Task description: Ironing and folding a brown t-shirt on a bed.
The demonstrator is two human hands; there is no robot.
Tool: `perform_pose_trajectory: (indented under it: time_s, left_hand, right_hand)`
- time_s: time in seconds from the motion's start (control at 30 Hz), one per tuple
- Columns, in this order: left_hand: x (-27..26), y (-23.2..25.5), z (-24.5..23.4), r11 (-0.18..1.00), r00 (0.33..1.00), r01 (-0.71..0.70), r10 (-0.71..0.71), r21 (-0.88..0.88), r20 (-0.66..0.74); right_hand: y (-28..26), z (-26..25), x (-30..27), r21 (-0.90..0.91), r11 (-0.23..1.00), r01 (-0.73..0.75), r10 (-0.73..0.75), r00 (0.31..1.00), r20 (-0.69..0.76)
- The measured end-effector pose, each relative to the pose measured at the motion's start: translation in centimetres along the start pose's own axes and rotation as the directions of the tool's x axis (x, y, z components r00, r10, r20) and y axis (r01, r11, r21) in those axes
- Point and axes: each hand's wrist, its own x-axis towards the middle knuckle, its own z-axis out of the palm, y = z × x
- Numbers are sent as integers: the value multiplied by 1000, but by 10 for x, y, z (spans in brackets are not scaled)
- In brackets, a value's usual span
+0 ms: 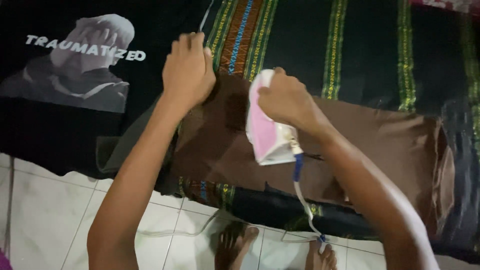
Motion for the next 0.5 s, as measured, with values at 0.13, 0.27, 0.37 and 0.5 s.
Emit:
perform_pose_trajectory:
  time_s: [0.13,0.27,0.37,0.5]
  left_hand:
    - [-2,-6,-32,966,982,168,-146,-194,123]
    - [-15,-34,-10,937,909,325,-272,-128,316]
    - [-25,-45,-16,932,892,349,-300,-94,338]
    - [-39,-37,-36,909,867,413,-373,-56,331]
  right_hand:
    - [-32,30,26,-3,986,164,-164,985,-49]
    - [-58,72,64,19,915,404,-398,908,-135]
    - [-88,79,69,74,900,429,-411,893,-184]
    - [-90,22,23,179,940,289,-279,957,-80]
